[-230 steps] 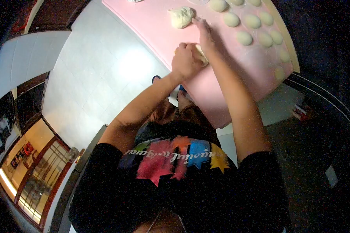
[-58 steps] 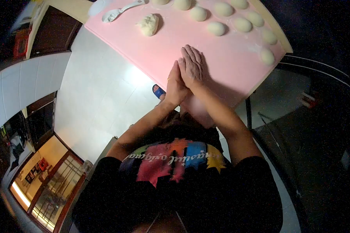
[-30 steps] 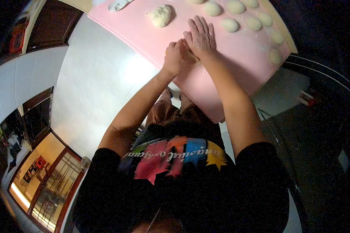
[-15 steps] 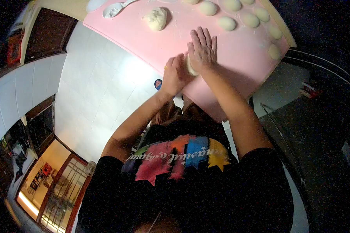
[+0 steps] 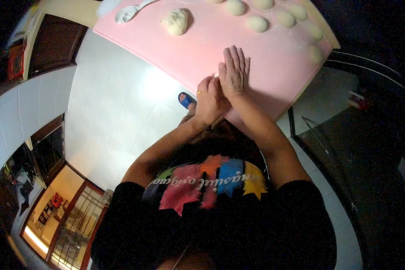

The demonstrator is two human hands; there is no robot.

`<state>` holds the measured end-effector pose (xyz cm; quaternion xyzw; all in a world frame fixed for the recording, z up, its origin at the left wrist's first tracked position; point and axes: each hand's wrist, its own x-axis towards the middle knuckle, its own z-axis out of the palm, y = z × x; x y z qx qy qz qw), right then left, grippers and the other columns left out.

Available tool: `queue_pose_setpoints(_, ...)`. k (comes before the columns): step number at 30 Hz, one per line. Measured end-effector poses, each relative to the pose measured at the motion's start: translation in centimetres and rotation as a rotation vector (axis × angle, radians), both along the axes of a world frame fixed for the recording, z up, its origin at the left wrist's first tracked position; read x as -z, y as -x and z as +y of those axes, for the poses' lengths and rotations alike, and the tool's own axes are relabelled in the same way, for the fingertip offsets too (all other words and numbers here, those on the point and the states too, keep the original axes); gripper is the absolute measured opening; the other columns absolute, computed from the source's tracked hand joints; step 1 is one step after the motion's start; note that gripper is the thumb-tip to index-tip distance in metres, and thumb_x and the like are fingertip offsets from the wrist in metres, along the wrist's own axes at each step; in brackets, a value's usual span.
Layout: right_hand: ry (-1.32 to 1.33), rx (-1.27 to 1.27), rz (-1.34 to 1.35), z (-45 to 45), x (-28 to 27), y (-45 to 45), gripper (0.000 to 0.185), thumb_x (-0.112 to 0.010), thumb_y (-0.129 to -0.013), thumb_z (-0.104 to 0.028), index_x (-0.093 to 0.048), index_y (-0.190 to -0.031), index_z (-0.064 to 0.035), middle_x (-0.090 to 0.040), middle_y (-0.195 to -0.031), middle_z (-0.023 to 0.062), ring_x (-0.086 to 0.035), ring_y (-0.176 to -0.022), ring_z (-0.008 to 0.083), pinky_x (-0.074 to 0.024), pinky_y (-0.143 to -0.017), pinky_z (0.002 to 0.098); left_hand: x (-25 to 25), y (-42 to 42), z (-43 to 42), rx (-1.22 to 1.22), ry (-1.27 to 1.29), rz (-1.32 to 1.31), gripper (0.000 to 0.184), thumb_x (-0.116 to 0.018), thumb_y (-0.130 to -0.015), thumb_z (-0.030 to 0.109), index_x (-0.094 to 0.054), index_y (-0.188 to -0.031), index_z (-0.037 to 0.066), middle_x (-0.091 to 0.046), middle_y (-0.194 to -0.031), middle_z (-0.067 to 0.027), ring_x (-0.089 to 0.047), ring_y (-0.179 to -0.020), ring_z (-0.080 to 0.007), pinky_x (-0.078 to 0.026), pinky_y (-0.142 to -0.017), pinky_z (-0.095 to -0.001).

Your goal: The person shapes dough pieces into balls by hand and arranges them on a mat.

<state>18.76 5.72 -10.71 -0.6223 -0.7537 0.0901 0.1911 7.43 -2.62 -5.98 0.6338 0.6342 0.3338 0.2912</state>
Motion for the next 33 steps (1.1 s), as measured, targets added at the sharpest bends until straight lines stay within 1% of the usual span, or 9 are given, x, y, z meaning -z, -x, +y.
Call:
queue_pose_setpoints(4,-0.017,-0.15,-0.053,4.0,-3.1,0.8,0.05,-0.051,-0.098,-0.031,-0.05,-0.142,-0.0066,-0.045,-0.15,0.0157,-0.035,-0.144,0.0353,-0.0232,-0.117,0.0583,-0.2,2.7,3.5,0.079,0.088,-0.197,0.069,-0.08,-0.07,0.01,-0.05,-0.131,0.001,-0.052,-0.13,-0.0206,-0.05,-0.119,-0.0434,-0.043,-0.099,-0.0518)
queue_pose_setpoints(12,-0.172,-0.36,-0.146,10.9,-1.8,1.9,0.051,-0.048,-0.1,-0.036,-0.05,-0.141,-0.005,-0.05,-0.146,0.017,-0.042,-0.139,0.032,-0.0286,-0.116,0.0497,-2.9,1.7,10.2,-0.034,0.405,0.148,0.067,-0.081,-0.073,0.03,-0.054,-0.13,0.005,-0.054,-0.126,-0.0203,-0.052,-0.117,-0.0399,-0.044,-0.099,-0.0503)
queue_pose_setpoints(13,0.116,-0.358,0.285,10.7,-2.3,1.9,0.05,-0.045,-0.101,-0.034,-0.05,-0.141,-0.0039,-0.05,-0.145,0.0186,-0.042,-0.139,0.0334,-0.0289,-0.117,0.0461,-2.1,1.1,9.1,-0.053,0.312,0.148,0.067,-0.081,-0.074,0.029,-0.053,-0.129,0.005,-0.052,-0.127,-0.0195,-0.052,-0.117,-0.0399,-0.044,-0.098,-0.0505)
queue_pose_setpoints(15,0.322,-0.249,0.643,8.5,-3.3,2.0,0.049,-0.042,-0.103,-0.032,-0.049,-0.142,-0.003,-0.048,-0.147,0.0212,-0.041,-0.14,0.0356,-0.0284,-0.118,0.0437,-2.0,0.4,6.8,-0.031,0.266,0.11,0.069,-0.08,-0.075,0.027,-0.05,-0.132,0.003,-0.051,-0.127,-0.0199,-0.051,-0.114,-0.0404,-0.043,-0.098,-0.0498)
queue_pose_setpoints(18,0.032,-0.007,0.082,1.0,-0.4,0.6,0.049,-0.047,-0.1,-0.03,-0.049,-0.142,-0.0043,-0.045,-0.15,0.0206,-0.038,-0.142,0.036,-0.0253,-0.117,0.055,0.1,-0.4,2.0,-0.002,0.031,0.106,0.073,-0.081,-0.073,0.027,-0.05,-0.134,0.0,-0.053,-0.128,-0.0218,-0.05,-0.117,-0.0413,-0.042,-0.1,-0.0506)
queue_pose_setpoints(24,-0.105,-0.25,-0.039,5.2,-2.6,0.0,0.049,-0.052,-0.096,-0.027,-0.05,-0.141,-0.0079,-0.045,-0.149,0.0167,-0.039,-0.141,0.0377,-0.0248,-0.116,0.0595,-1.1,2.5,4.6,0.042,0.143,-0.022,0.07,-0.079,-0.075,0.018,-0.05,-0.138,0.007,-0.051,-0.13,-0.0211,-0.05,-0.117,-0.0414,-0.041,-0.1,-0.0533)
queue_pose_setpoints(30,-0.21,-0.362,-0.097,11.0,-1.6,1.4,0.048,-0.057,-0.094,-0.032,-0.055,-0.135,-0.008,-0.047,-0.148,0.0166,-0.042,-0.139,0.031,-0.0297,-0.115,0.0521,-2.0,1.9,10.1,-0.024,0.422,0.119,0.072,-0.083,-0.068,0.034,-0.053,-0.127,0.007,-0.052,-0.128,-0.0187,-0.05,-0.118,-0.0404,-0.041,-0.099,-0.0528)
queue_pose_setpoints(32,0.561,-0.278,0.844,11.1,-2.5,1.3,0.051,-0.045,-0.101,-0.033,-0.048,-0.143,-0.0059,-0.043,-0.153,0.0168,-0.035,-0.145,0.0301,-0.0219,-0.12,0.0507,-1.1,0.0,8.1,-0.103,0.245,0.169,0.073,-0.083,-0.069,0.032,-0.051,-0.129,0.007,-0.051,-0.128,-0.0188,-0.051,-0.116,-0.0404,-0.041,-0.098,-0.0523)
queue_pose_setpoints(33,0.473,-0.27,0.837,8.3,-2.1,1.2,0.049,-0.05,-0.098,-0.031,-0.051,-0.141,-0.006,-0.044,-0.151,0.0174,-0.038,-0.143,0.0315,-0.0248,-0.118,0.0528,-1.7,-0.6,7.1,-0.09,0.284,0.127,0.077,-0.083,-0.068,0.029,-0.048,-0.133,0.006,-0.05,-0.129,-0.02,-0.05,-0.117,-0.0401,-0.041,-0.098,-0.0515)
